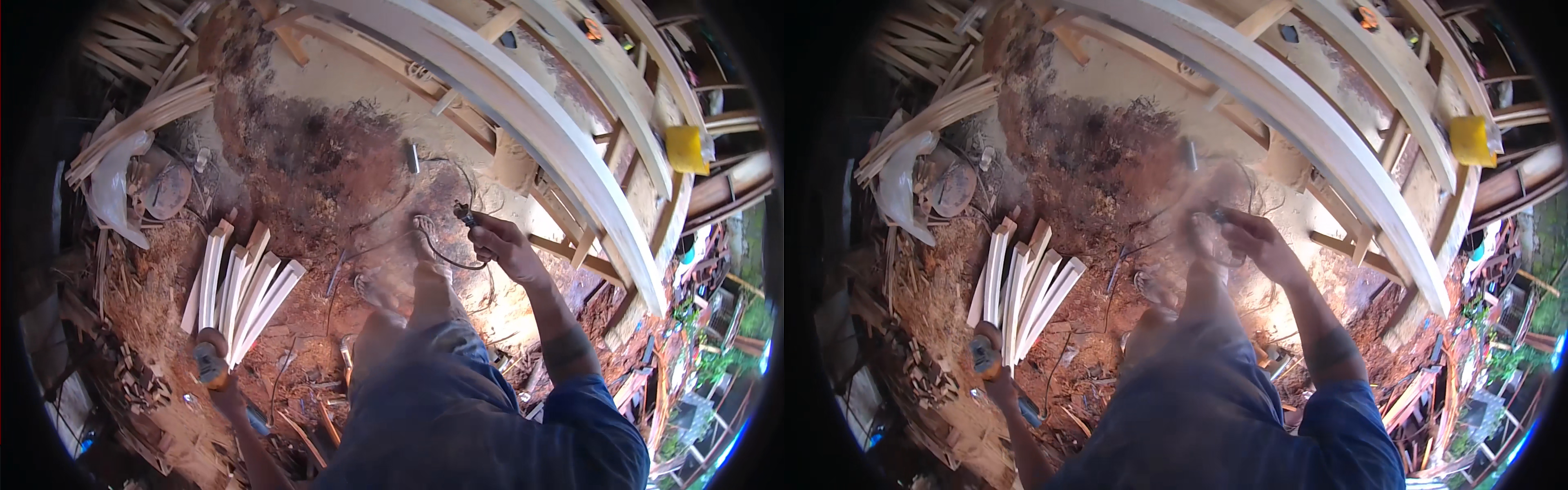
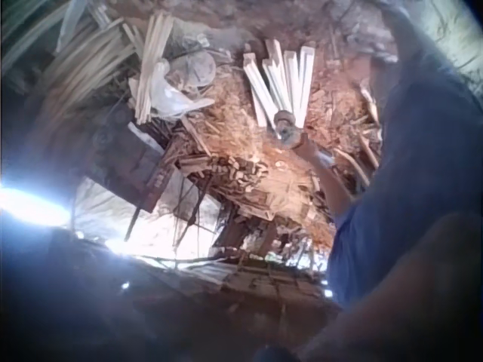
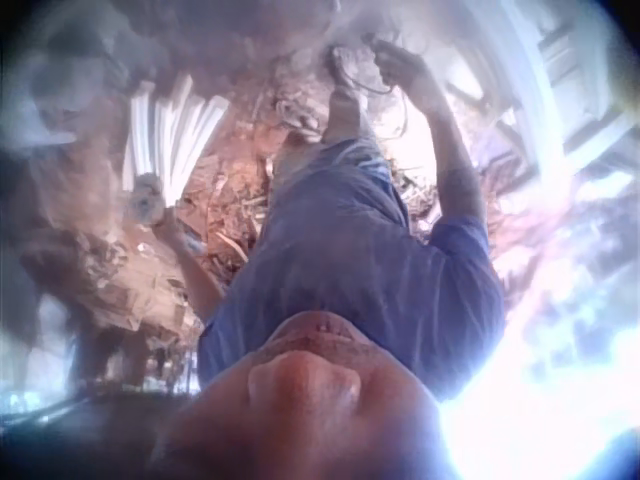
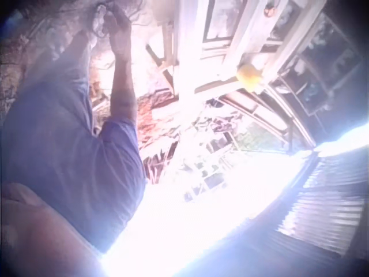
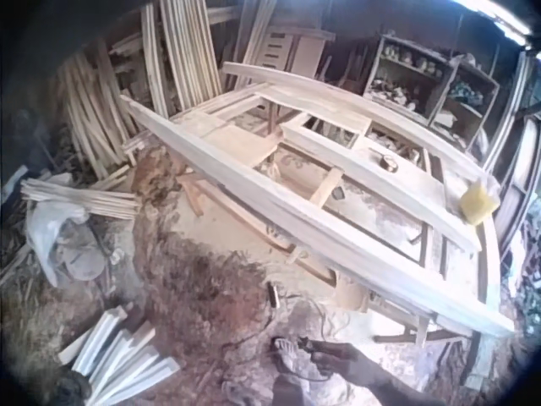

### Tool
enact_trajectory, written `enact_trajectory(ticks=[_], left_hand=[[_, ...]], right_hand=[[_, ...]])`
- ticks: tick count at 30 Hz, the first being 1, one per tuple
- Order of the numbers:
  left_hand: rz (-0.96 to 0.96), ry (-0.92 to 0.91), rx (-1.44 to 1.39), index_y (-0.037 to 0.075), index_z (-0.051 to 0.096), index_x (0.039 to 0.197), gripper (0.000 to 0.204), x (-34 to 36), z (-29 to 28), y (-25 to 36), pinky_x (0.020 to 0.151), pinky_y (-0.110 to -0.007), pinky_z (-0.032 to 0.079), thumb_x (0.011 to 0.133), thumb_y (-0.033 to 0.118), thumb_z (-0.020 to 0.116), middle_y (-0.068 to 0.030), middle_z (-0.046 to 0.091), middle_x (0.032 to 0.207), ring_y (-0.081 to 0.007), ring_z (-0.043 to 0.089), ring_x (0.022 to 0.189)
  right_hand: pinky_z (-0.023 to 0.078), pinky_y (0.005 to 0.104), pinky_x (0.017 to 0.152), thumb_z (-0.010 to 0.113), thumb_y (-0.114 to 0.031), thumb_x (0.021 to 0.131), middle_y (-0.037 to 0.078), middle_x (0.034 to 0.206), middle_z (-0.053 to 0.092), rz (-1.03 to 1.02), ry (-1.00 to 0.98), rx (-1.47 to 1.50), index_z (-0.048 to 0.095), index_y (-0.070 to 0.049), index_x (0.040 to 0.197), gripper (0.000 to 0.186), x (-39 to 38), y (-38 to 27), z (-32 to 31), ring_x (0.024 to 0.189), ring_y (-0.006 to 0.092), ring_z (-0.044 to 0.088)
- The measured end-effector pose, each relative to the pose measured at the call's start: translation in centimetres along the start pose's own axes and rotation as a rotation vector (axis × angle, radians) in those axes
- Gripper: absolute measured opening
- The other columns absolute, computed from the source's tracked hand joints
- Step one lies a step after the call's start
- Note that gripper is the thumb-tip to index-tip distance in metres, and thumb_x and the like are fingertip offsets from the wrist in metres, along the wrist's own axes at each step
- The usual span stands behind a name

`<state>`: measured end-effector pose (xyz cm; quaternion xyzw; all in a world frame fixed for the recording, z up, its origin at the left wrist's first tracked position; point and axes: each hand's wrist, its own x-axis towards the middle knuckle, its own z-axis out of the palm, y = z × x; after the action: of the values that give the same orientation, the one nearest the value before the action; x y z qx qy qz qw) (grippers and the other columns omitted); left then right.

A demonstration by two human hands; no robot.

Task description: The person uses an angle grinder to sand the edges of a wooden frame and then retrieves wood glue and screws from a yellow bucket.

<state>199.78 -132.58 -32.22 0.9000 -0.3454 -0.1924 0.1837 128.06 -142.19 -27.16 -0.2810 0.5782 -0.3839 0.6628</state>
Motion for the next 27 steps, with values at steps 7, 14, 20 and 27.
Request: enact_trajectory(ticks=[7,14,20,27], left_hand=[[-0.002,-0.28,0.395,0.0,0.06,0.121,0.061,-9.4,11.1,9.7,0.083,-0.046,0.054,0.07,0.022,0.083,-0.0212,0.072,0.1,-0.0361,0.071,0.095],[0.094,-0.568,0.337,0.0,0.059,0.12,0.066,-13.5,22.4,11.6,0.079,-0.049,0.055,0.068,0.032,0.083,-0.0218,0.072,0.099,-0.0416,0.071,0.092],[-0.168,-0.622,0.528,-0.001,0.06,0.118,0.061,-14.9,26.4,6.2,0.082,-0.042,0.055,0.067,0.022,0.082,-0.0183,0.07,0.103,-0.0312,0.07,0.093],[-0.292,-0.585,-0.004,-0.002,0.059,0.122,0.056,-15.2,28.9,1.3,0.094,-0.036,0.052,0.07,0.007,0.078,-0.0107,0.066,0.114,-0.0207,0.065,0.103]], right_hand=[[0.026,0.021,0.052,0.056,-0.03,0.105,-0.008,0.072,0.04,0.189,0.104,-0.1,0.059,-0.003,0.127,0.035,13.1,10.3,-4.8,0.059,0.0025,0.031],[0.054,0.0544,0.077,0.053,-0.035,0.102,0.027,0.091,0.067,0.57,0.445,-1.294,0.057,-0.003,0.112,0.033,23.0,34.4,-22.0,0.087,0.0457,0.068],[0.053,0.0511,0.074,0.05,-0.028,0.103,0.019,0.09,0.066,0.052,0.261,-1.165,0.065,-0.013,0.123,0.029,36.5,44.2,-26.2,0.089,0.0388,0.067],[0.054,0.0434,0.067,0.06,-0.047,0.096,0.013,0.083,0.073,-0.038,0.14,-1.466,0.073,-0.01,0.102,0.04,55.9,54.2,-26.5,0.072,0.0318,0.07]])
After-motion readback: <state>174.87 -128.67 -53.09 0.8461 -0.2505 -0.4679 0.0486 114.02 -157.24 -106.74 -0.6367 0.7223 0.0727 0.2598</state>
